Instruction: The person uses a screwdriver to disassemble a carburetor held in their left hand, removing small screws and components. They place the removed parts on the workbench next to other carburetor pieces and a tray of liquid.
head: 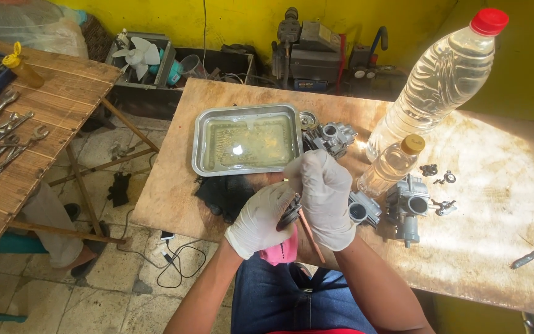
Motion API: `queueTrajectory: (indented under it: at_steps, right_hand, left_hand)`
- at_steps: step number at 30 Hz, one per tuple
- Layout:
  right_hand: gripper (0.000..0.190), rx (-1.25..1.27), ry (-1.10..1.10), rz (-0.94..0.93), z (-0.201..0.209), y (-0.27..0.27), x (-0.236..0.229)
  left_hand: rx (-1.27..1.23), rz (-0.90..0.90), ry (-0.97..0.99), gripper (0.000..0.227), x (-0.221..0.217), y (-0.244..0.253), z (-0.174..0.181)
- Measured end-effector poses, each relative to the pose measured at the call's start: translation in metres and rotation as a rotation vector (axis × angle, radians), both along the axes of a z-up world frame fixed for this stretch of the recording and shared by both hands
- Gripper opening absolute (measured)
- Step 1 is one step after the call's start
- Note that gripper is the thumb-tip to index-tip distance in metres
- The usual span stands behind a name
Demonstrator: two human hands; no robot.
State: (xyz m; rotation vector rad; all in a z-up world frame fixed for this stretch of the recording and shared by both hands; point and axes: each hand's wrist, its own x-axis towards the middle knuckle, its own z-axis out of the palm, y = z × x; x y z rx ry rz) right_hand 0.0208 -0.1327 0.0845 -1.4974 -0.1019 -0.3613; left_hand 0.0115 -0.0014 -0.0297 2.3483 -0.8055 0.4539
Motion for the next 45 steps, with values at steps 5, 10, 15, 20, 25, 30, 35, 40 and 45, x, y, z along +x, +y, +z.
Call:
queueTrajectory:
  at_steps: [5,10,15,20,25,30,35,40,45]
  right_hand:
    - [0.042,-0.013,0.029,-0.088,-0.015,0.001,0.004]
    - [0.046,-0.104,0.001,-0.152,-0.028,0.002,0.011]
    - [0.052,0.020,0.032,-0.210,-0.021,-0.006,0.019]
    - [0.043,0.036,0.076,-0.259,-0.007,-0.005,0.002]
    - [0.044,0.069,0.053,-0.230,-0.007,0.001,-0.007]
    - [0.048,0.083,-0.018,-0.184,-0.008,-0.004,-0.001]
    - [0.048,0.134,-0.058,-0.164,-0.010,-0.007,0.001]
    - [0.051,0.149,-0.087,-0.121,-0.016,-0.005,0.008]
    - [0.054,0.006,-0.107,-0.044,-0.007,0.001,0.011]
  left_hand:
    - [0.004,0.075,-0.090,0.059,-0.006,-0.005,0.015]
    - [0.020,0.107,-0.135,0.040,0.009,-0.014,-0.023]
    - [-0.088,0.081,-0.195,0.041,0.011,-0.024,0.002]
    - [-0.109,0.131,-0.232,0.040,0.010,-0.017,-0.014]
    - [-0.156,0.189,-0.278,0.037,0.008,-0.015,-0.017]
    - [-0.135,0.187,-0.297,0.042,0.007,-0.016,-0.013]
    - [-0.116,0.177,-0.348,0.036,0.009,-0.011,-0.008]
    - [-0.130,0.150,-0.370,0.038,0.010,-0.006,0.000]
    - [-0.124,0.170,-0.411,0.034,0.011,-0.005,-0.001]
